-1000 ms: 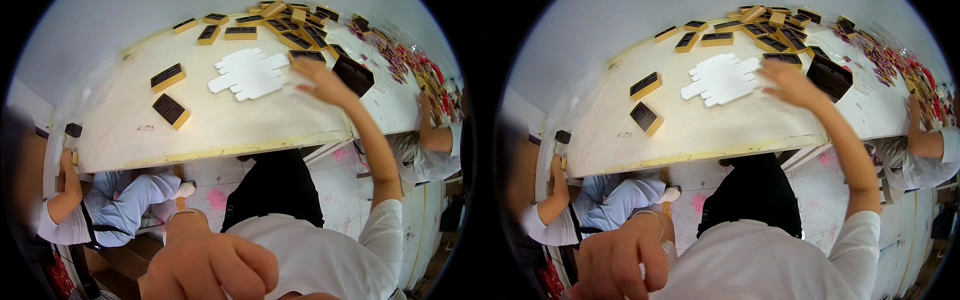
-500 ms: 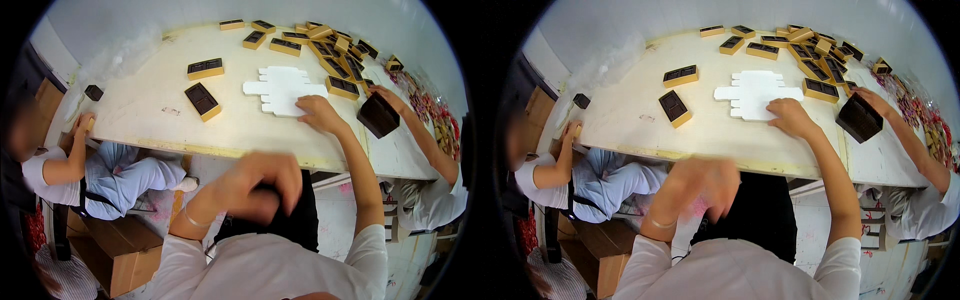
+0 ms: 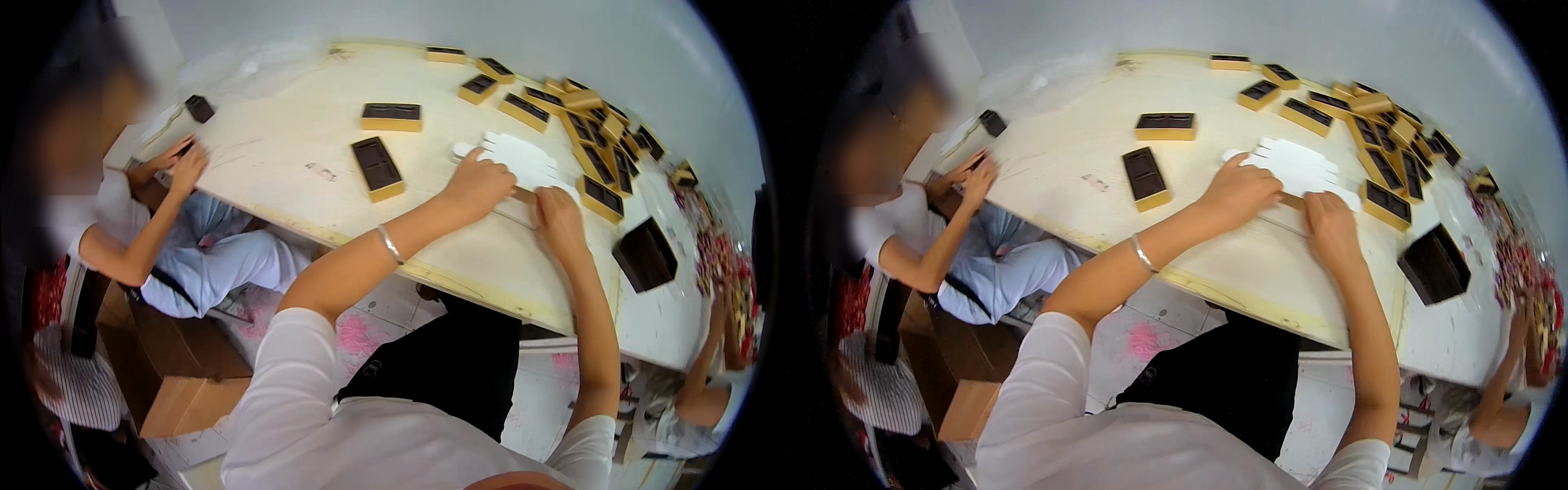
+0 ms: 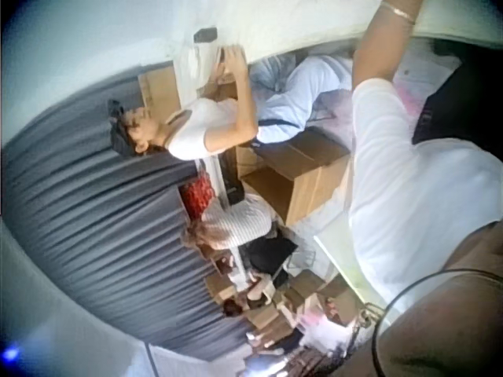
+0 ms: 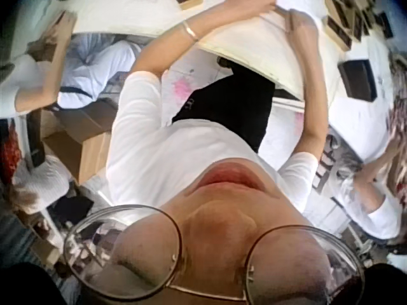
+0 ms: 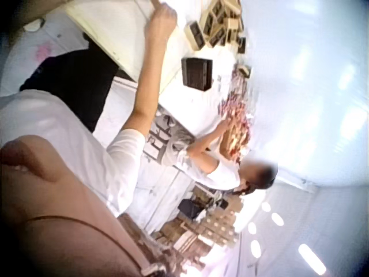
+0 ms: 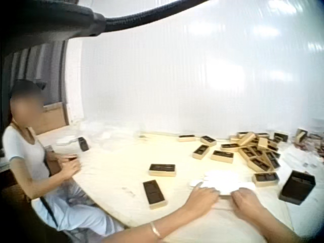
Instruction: The person assembles small rectangular boxes by folding white cardboard pieces and inserting them into yellow frames. They then place dark rectangular inserts into the assembled boxes and set them on the table.
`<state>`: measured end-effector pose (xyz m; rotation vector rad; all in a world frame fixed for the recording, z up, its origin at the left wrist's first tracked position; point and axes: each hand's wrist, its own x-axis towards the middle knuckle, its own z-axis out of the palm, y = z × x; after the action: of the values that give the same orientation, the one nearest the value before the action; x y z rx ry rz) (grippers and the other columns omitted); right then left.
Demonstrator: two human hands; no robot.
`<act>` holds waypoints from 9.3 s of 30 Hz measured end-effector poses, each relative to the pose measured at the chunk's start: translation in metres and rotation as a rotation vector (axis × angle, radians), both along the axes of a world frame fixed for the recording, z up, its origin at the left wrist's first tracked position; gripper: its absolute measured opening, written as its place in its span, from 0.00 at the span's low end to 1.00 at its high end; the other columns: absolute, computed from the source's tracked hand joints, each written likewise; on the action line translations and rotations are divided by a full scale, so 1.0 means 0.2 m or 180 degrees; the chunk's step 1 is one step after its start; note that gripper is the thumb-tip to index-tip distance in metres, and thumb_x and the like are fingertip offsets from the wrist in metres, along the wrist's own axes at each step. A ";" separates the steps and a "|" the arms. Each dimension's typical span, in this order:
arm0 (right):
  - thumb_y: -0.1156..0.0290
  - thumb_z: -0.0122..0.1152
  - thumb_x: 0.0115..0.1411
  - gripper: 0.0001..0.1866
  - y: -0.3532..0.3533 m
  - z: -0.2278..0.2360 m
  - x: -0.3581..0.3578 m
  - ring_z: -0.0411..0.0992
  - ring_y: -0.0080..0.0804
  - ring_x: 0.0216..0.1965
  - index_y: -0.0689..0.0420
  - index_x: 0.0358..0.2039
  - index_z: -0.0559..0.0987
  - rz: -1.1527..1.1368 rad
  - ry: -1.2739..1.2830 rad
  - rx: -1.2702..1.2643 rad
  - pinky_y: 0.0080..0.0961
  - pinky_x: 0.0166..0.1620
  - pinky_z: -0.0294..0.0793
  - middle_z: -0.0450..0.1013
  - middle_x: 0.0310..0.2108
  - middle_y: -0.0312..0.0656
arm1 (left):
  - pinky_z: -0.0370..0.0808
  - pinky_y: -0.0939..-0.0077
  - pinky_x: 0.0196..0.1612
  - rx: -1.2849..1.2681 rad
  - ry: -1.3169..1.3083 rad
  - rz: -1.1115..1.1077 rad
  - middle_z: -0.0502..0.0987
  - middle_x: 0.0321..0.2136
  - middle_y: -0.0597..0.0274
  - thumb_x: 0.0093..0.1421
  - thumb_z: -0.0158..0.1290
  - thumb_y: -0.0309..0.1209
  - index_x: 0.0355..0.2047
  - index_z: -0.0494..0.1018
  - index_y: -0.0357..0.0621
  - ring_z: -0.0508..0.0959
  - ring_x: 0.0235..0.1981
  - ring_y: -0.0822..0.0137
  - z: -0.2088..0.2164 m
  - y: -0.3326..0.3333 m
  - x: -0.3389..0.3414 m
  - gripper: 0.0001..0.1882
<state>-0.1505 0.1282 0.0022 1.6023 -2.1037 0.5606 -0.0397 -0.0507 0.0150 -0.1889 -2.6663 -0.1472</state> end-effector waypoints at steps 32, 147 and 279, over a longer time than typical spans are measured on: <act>0.73 0.62 0.51 0.06 0.44 0.01 0.66 0.71 0.44 0.33 0.62 0.28 0.77 -0.0292 -0.1210 0.0631 0.34 0.36 0.69 0.71 0.29 0.46 | 0.64 0.67 0.37 0.1563 -0.0582 -0.0583 0.72 0.25 0.64 0.51 0.59 0.32 0.25 0.76 0.45 0.71 0.29 0.61 -0.14 0.37 0.51 0.05; 0.75 0.67 0.48 0.15 0.53 -0.19 0.80 0.69 0.38 0.32 0.61 0.37 0.77 -0.0637 -0.0762 -0.1005 0.27 0.32 0.69 0.68 0.40 0.46 | 0.74 0.75 0.30 0.2184 -0.0169 -0.1075 0.71 0.44 0.54 0.58 0.56 0.27 0.37 0.71 0.35 0.76 0.28 0.65 -0.20 0.57 0.44 0.10; 0.81 0.58 0.47 0.28 0.54 0.28 0.44 0.72 0.43 0.43 0.56 0.52 0.74 0.0505 -0.0490 0.1638 0.32 0.45 0.74 0.71 0.44 0.48 | 0.61 0.62 0.58 0.1777 -0.0444 -0.0982 0.69 0.51 0.53 0.45 0.64 0.41 0.57 0.67 0.46 0.67 0.52 0.51 -0.21 0.20 0.46 0.38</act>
<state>-0.0633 0.2369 0.0580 2.0740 -2.3820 0.1983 0.0525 -0.0102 -0.0277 -0.4140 -2.5930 -1.0158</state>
